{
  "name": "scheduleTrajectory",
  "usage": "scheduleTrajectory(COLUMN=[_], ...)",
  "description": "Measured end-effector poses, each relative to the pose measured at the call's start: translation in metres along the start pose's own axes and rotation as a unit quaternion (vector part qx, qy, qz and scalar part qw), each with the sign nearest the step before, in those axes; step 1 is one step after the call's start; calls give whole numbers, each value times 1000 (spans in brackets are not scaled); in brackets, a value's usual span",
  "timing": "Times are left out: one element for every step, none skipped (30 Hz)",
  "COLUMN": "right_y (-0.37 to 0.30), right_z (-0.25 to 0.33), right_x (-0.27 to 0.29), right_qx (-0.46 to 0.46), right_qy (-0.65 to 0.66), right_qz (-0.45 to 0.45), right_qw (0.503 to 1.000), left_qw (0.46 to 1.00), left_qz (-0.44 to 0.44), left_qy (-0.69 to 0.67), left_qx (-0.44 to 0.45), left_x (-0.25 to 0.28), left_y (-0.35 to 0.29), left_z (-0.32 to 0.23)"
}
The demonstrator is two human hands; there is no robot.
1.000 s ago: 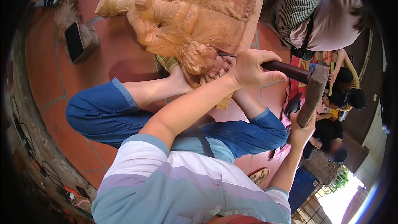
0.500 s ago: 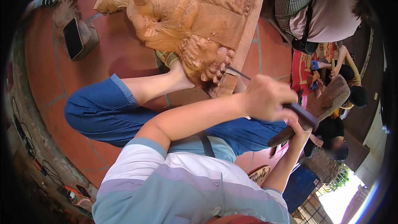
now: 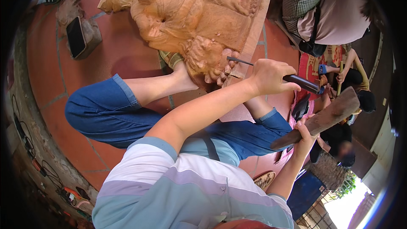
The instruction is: The person sits on the floor and carves a wooden sculpture using a chisel and mallet. They repeatedly strike the chisel to shape the wood, occasionally pausing to adjust the tool or inspect the work.
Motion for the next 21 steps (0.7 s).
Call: scheduleTrajectory(right_y=[2,7,9,10,11,12,13,11,9,6,4,4,4,5,5,4,4,5,6,7,9], right_z=[-6,-14,-19,-19,-21,-24,-28,-28,-27,-25,-18,-9,-1,-1,-1,0,-1,-3,-5,2,6], right_x=[1,5,7,9,11,12,13,13,12,11,11,7,3,4,2,3,4,5,5,9,10], right_qx=[8,15,22,31,5,-20,-46,-25,-2,20,43,66,89,54,29,35,40,70,98,135,113], right_qy=[-54,-108,-162,-184,-142,-99,-57,-85,-111,-138,-146,-155,-163,-93,-5,-11,-17,-125,-232,-250,-182], right_qz=[21,41,62,53,39,27,15,13,8,2,-6,-9,-13,-42,-26,-22,-17,26,68,37,4], right_qw=[998,993,985,981,989,994,997,996,994,990,988,986,982,993,999,999,999,989,965,958,977], left_qw=[1000,1000,1000,1000,1000,1000,1000,1000,1000,1000,999,998,998,999,998,997,996,994,994,994,994], left_qz=[2,4,7,7,6,5,-3,-12,-19,-23,-28,-35,-35,-36,-35,-44,-53,-61,-58,-55,-54], left_qy=[5,10,15,12,10,10,7,5,1,-15,-31,-44,-42,-40,-43,-60,-76,-90,-91,-92,-92], left_qx=[-1,-2,-1,1,4,7,3,-2,-9,-2,6,14,9,3,-1,-2,-2,-4,2,9,16], left_x=[-1,-2,-2,-1,-1,0,2,5,6,9,12,16,18,20,20,23,26,30,29,28,28], left_y=[0,0,0,0,0,-1,0,0,2,4,5,5,5,5,5,5,4,5,5,4,4], left_z=[0,1,1,2,2,3,3,3,0,-1,-2,-1,-1,-1,-3,-3,-3,-4,-3,-2,-1])
Point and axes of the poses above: each hand's wrist, its own y-axis towards the middle knuckle, its own x-axis out of the back of the hand, z = x × y, the point moved 7 cm from there along y, towards the middle knuckle, and after that the axes turned 14 degrees about -z, right-handed, at the moved point
